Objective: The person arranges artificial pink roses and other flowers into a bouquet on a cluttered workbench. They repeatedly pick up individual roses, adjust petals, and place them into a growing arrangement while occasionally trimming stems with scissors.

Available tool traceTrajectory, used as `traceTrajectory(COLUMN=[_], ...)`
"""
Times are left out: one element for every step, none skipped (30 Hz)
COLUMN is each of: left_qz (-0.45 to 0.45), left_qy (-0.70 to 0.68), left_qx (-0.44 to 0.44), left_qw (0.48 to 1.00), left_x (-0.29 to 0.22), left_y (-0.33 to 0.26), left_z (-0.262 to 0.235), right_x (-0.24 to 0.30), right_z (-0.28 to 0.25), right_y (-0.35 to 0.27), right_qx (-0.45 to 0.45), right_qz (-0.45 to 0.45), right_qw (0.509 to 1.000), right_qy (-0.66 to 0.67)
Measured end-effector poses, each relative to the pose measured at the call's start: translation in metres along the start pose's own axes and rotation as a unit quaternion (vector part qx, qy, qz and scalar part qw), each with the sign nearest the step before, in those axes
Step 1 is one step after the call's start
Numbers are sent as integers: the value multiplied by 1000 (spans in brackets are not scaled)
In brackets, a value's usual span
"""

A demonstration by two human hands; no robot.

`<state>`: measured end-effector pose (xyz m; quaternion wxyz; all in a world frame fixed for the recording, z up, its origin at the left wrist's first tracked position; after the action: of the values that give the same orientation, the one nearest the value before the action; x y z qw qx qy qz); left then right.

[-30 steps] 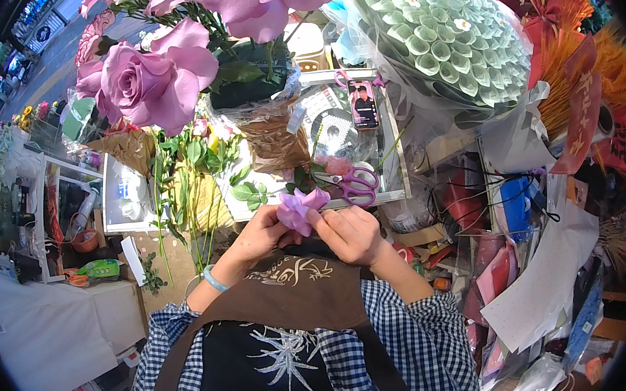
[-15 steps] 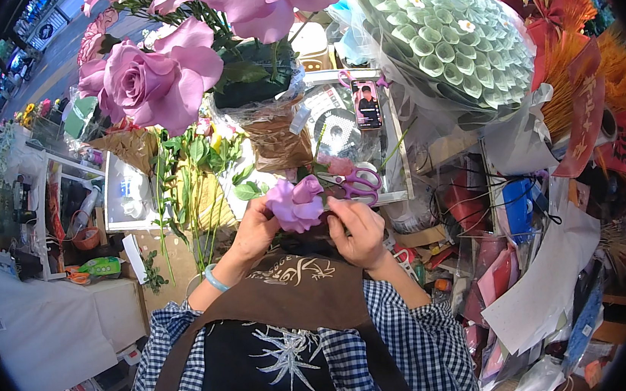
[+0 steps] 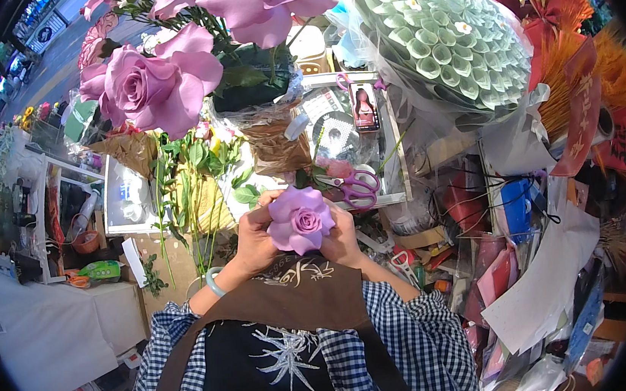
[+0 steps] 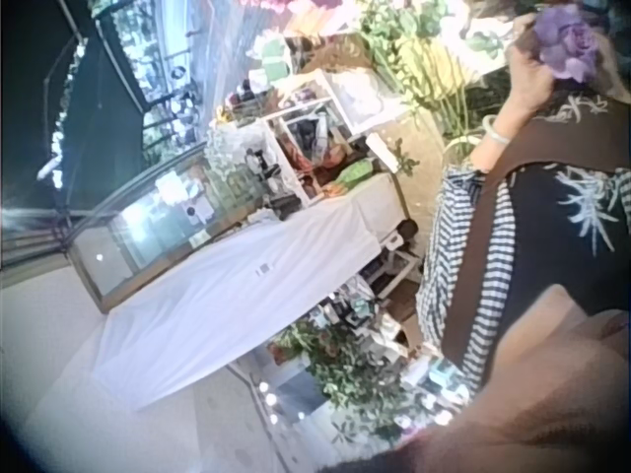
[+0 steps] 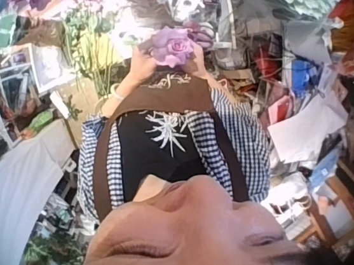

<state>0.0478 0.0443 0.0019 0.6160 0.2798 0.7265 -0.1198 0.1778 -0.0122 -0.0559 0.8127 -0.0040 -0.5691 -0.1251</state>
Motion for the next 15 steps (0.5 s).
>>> traceTrajectory(left_qz=[41,37,47,65,62,67,72,72,72,74,87,103,119,108,98], left_qy=[30,40,63,90,94,103,111,106,101,90,96,97,98,89,80], left_qx=[-14,-10,-12,-16,-22,-31,-41,-42,-44,-45,-40,-33,-27,-28,-31], left_qw=[999,998,997,994,993,992,990,991,991,992,991,989,988,990,991], left_x=[-4,-2,-1,-2,0,0,-1,0,1,1,-1,-2,-4,-3,-3], left_y=[0,0,-1,-1,-2,-3,-5,-5,-6,-6,-6,-5,-4,-4,-5], left_z=[-2,-2,-3,-3,-4,-4,-5,-4,-4,-4,-3,-3,-3,-3,-2], right_x=[5,7,8,7,-2,-12,-22,-32,-39,-46,-47,-48,-48,-48,-47], right_z=[2,6,10,13,11,9,7,6,3,4,2,5,6,9,8], right_y=[1,1,1,0,-1,-3,-6,-8,-12,-11,-11,-6,-6,-6,-10], right_qx=[-3,12,27,42,21,0,-12,-29,-38,-25,2,49,77,102,109], right_qz=[-12,-13,-13,-15,37,87,126,164,191,191,172,123,99,72,73], right_qw=[1000,1000,1000,999,997,986,970,948,924,924,952,984,991,992,991], right_qy=[-17,-11,-5,1,71,140,206,269,329,331,255,116,44,-28,-29])
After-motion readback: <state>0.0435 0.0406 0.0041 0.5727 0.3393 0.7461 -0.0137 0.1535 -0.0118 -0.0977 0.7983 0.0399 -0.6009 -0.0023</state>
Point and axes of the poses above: each hand's wrist, its own y-axis towards the middle knuckle, its own z-axis out of the palm, x = y × z, the point moved 7 cm from there along y, towards the middle knuckle, and after that the axes turned 15 degrees about y, right-handed, at the moved point
